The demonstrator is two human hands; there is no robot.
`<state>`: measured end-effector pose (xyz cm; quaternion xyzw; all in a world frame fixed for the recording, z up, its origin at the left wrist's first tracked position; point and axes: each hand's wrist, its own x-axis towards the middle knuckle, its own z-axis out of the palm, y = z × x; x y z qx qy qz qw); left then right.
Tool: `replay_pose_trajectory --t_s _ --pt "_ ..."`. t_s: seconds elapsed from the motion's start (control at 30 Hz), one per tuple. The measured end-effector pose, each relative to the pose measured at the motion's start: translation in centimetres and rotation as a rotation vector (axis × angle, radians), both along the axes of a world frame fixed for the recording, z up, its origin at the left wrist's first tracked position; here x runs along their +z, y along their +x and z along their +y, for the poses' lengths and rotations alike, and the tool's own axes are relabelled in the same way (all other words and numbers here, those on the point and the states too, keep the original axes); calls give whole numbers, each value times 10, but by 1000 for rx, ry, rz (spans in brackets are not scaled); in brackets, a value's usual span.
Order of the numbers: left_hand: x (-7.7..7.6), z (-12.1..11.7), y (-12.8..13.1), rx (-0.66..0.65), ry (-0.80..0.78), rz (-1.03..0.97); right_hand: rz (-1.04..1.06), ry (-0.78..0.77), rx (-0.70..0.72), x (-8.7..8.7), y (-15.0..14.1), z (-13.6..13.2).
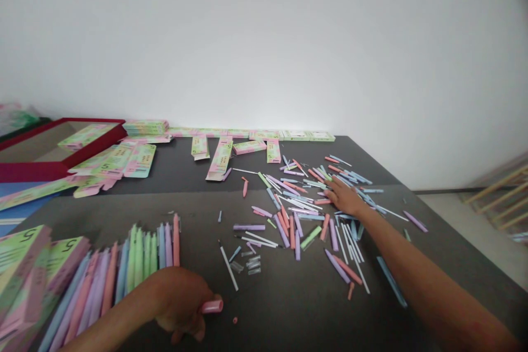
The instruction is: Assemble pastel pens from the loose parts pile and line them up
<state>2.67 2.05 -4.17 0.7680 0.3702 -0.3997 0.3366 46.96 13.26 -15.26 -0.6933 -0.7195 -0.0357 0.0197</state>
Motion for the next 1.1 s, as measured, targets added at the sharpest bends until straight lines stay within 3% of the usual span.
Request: replay_pose_trajectory --t_s 0.3,0.8,1.1 --pt "11 -2 6 -28 11 55 102 -116 98 12 -70 -19" --pt "4 -3 0 -28 43 -4 117 -107 141 27 -142 -41" --pt "8 -2 3 -48 20 8 141 -62 304 29 -177 -93"
